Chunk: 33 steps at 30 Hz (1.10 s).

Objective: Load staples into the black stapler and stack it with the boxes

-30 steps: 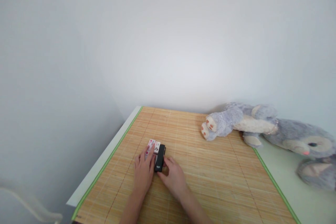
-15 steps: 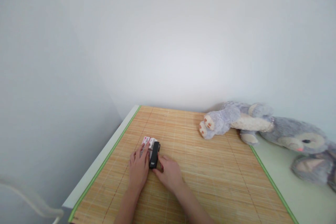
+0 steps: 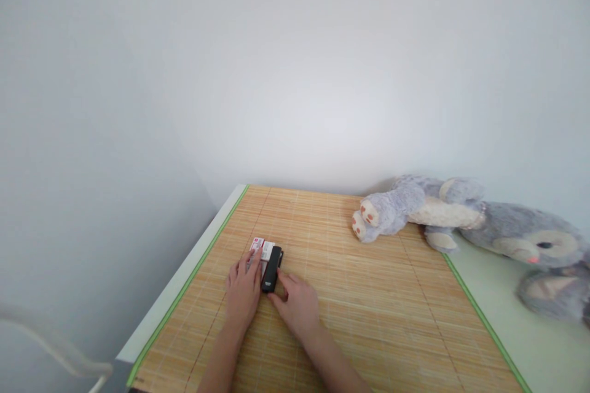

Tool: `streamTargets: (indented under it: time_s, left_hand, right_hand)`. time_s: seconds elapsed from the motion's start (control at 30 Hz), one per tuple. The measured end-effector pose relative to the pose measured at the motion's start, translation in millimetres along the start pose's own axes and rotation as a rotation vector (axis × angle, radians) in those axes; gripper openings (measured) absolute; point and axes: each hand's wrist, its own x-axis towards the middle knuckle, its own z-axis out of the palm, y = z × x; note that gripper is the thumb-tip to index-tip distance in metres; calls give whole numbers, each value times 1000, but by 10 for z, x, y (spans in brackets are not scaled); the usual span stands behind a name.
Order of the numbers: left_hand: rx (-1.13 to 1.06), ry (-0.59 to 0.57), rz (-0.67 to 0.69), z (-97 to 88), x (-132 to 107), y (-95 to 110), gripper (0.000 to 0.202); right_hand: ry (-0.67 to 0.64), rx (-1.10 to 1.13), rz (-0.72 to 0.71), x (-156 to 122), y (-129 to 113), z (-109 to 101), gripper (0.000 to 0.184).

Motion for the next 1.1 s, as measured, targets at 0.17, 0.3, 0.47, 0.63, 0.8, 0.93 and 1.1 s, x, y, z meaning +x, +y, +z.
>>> streamTargets:
  time_s: [0.17,0.3,0.47,0.63,0.8,0.93,1.1]
  left_hand:
    - [6,6,-5,12,-8,32,54]
    - [-15,10,2,41,-11,38,52]
    - [-15,20,-3,55,-15,52,52]
    - [3,38,-5,63,-15,88,52]
    - [-16,38,-3,53,-10,121,52]
    - [-57,21,-18,38,5,124,50]
    - [-187,102,-84,-93,10,137,48]
  right_hand:
    - [6,-9,13,9,4,15,57]
    - [9,-2,16,3,10,8,56]
    - [21,10,29,9,1,-17,56]
    - [21,38,23,10,-4,-34,55]
    - [32,53,28,5,0,-36,55]
    - [32,124,34,10,25,10,61]
    - [67,232,53,-159,245,-80,86]
